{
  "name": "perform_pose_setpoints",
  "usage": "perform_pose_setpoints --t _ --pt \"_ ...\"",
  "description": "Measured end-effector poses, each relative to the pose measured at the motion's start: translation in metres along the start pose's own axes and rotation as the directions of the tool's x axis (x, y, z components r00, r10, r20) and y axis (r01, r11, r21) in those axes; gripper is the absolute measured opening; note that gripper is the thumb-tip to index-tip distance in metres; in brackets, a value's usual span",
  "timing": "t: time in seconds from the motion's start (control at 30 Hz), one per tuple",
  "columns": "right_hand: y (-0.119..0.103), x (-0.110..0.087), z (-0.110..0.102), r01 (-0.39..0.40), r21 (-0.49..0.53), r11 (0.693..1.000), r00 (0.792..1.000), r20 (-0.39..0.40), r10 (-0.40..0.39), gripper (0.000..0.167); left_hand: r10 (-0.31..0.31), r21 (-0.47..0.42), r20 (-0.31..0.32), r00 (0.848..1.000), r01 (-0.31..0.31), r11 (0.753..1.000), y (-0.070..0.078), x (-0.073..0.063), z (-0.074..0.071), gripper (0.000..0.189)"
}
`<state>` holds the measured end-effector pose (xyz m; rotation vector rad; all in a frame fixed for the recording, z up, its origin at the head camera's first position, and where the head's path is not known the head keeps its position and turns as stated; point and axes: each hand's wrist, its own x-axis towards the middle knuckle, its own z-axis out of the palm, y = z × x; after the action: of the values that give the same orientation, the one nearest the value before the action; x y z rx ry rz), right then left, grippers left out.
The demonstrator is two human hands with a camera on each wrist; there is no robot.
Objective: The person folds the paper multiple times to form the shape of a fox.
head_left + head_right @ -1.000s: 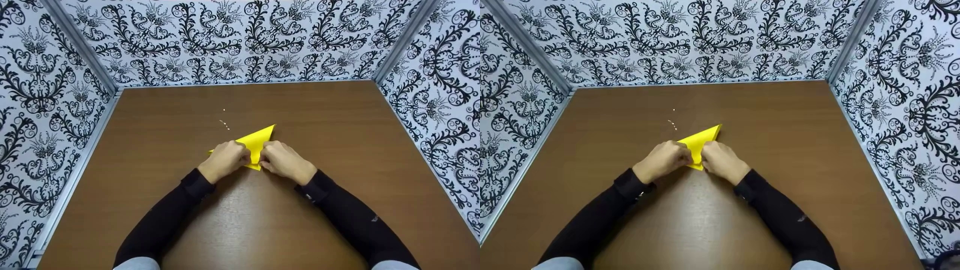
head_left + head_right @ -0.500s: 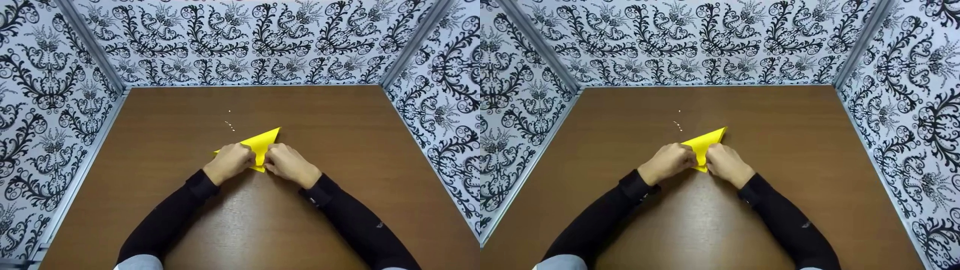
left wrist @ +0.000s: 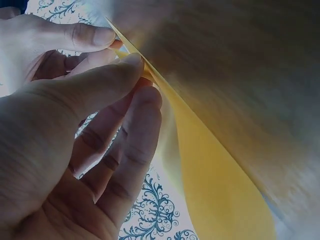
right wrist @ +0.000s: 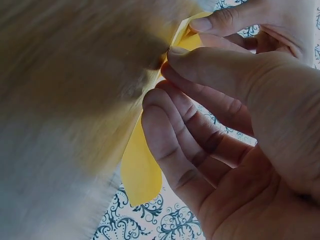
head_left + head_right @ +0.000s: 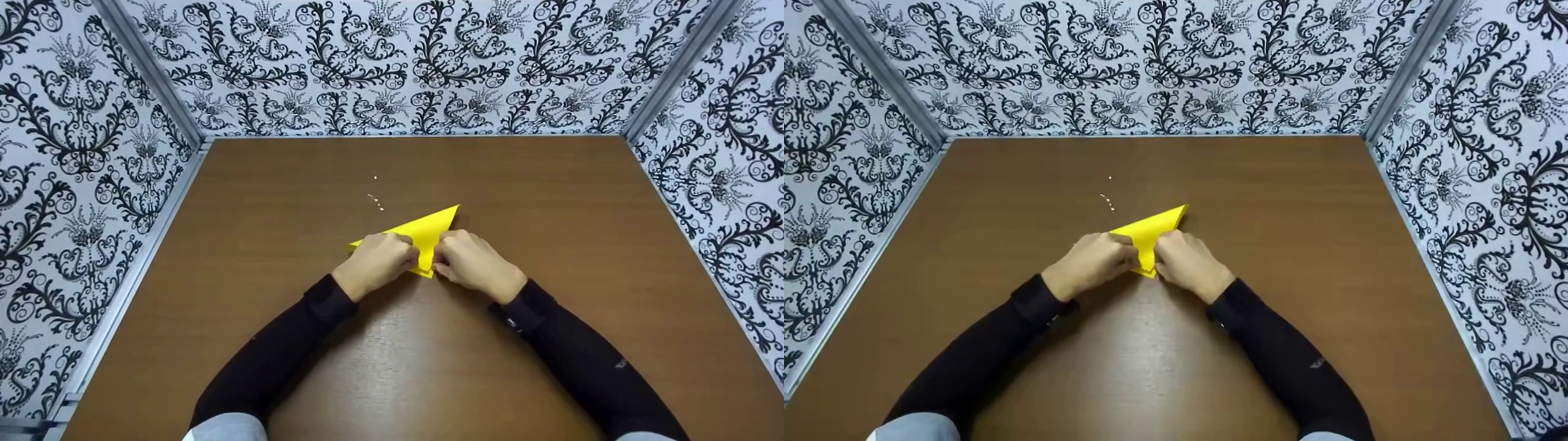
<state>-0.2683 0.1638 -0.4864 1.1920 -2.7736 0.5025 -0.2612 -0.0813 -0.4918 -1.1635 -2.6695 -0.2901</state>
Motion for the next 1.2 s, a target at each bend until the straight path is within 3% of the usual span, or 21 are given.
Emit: perform_pose_setpoints --t 0.2,0.53,1.2 --pt "0.0013 -0.0003 -0.0035 -0.044 0.019 0.999 0.999 0.017 0.043 0.02 0.022 0.022 0.001 1.0 -0.022 1.0 -0.0011 -0.0008 0.0013 0.016" --pt "0.0055 -0.0028 -0.0021 -0.003 0.06 0.998 0.999 -0.04 0.005 0.009 0.015 -0.005 0.004 1.0 -0.015 1.0 -0.0023 -0.0003 0.0015 0.015" --pt "0.0071 -0.0007 -0.0023 0.003 0.042 0.999 1.0 -0.027 -0.002 0.007 0.021 -0.038 0.023 1.0 -0.02 0.999 -0.0011 0.0026 0.0024 0.011"
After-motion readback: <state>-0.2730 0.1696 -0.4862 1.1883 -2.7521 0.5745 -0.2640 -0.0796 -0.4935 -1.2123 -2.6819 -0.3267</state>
